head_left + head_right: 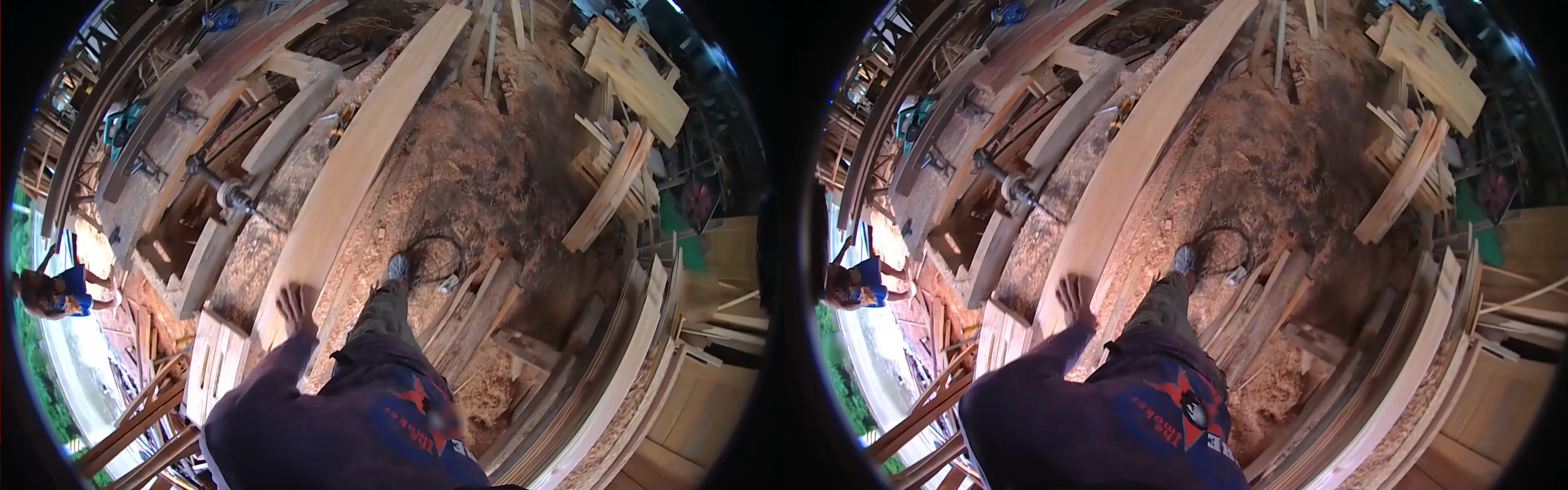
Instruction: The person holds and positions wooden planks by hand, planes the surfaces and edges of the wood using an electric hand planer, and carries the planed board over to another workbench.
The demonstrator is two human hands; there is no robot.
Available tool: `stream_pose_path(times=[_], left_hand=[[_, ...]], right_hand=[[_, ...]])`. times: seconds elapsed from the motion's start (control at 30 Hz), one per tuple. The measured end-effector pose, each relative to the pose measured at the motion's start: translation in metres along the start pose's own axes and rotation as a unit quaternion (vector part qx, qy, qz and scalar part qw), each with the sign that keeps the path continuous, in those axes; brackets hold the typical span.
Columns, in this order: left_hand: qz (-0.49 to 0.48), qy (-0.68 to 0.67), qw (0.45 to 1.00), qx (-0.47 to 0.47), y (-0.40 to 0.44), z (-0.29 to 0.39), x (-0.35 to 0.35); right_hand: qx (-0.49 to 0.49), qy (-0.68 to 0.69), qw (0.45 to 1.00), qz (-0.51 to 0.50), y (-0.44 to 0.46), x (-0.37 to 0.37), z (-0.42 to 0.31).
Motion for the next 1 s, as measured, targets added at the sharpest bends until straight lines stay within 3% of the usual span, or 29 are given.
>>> stream_pose_path(times=[0.23, 0.33, 0.43, 0.53, 0.6, 0.63, 0.7, 0.77, 0.8, 0.83, 0.87, 0.93, 0.97, 1.0], left_hand=[[-0.117, -0.020, 0.993, 0.012, -0.026, -0.010, 0.005], [-0.173, -0.044, 0.984, 0.016, -0.031, -0.010, 0.004], [-0.195, -0.045, 0.980, 0.004, -0.024, -0.011, -0.002], [-0.236, -0.022, 0.971, -0.033, -0.010, -0.003, -0.006], [-0.379, 0.022, 0.921, -0.092, 0.036, 0.021, -0.047], [-0.513, 0.055, 0.846, -0.136, 0.056, 0.033, -0.064], [-0.497, 0.044, 0.847, -0.182, 0.058, 0.042, -0.063], [-0.445, -0.029, 0.795, -0.412, 0.080, 0.062, -0.074], [-0.438, -0.008, 0.733, -0.520, 0.094, 0.074, -0.072], [-0.492, 0.032, 0.647, -0.581, 0.081, 0.076, -0.040], [-0.529, 0.048, 0.595, -0.603, 0.071, 0.080, -0.019], [-0.596, 0.018, 0.583, -0.552, 0.084, 0.107, 0.017], [-0.625, -0.006, 0.594, -0.507, 0.097, 0.127, 0.038], [-0.649, -0.028, 0.606, -0.458, 0.114, 0.148, 0.059]], right_hand=[[-0.127, 0.089, 0.985, -0.080, 0.083, -0.008, -0.235], [-0.186, 0.140, 0.968, -0.098, 0.149, -0.027, -0.304], [-0.274, 0.196, 0.937, -0.093, 0.219, -0.048, -0.374], [-0.353, 0.302, 0.877, -0.121, 0.279, -0.077, -0.496], [-0.358, 0.401, 0.813, -0.223, 0.284, -0.128, -0.605], [-0.358, 0.436, 0.778, -0.277, 0.283, -0.151, -0.651], [-0.365, 0.452, 0.730, -0.359, 0.286, -0.181, -0.718], [-0.379, 0.428, 0.727, -0.381, 0.314, -0.165, -0.754], [-0.455, 0.370, 0.729, -0.353, 0.347, -0.116, -0.768], [-0.472, 0.345, 0.733, -0.348, 0.366, -0.105, -0.773], [-0.490, 0.321, 0.735, -0.342, 0.383, -0.096, -0.777], [-0.484, 0.317, 0.730, -0.365, 0.423, -0.103, -0.791], [-0.322, 0.271, 0.783, -0.458, 0.460, -0.090, -0.783], [-0.351, 0.248, 0.773, -0.466, 0.482, -0.102, -0.816]])
Point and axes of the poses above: each hand's wrist, its own y-axis towards the middle knuckle, its own x-axis out of the palm, z = x × y, the point moved 2 cm from there along y, towards the middle knuckle, and after that the axes turned 7 degrees about z, right-handed, at the moved point
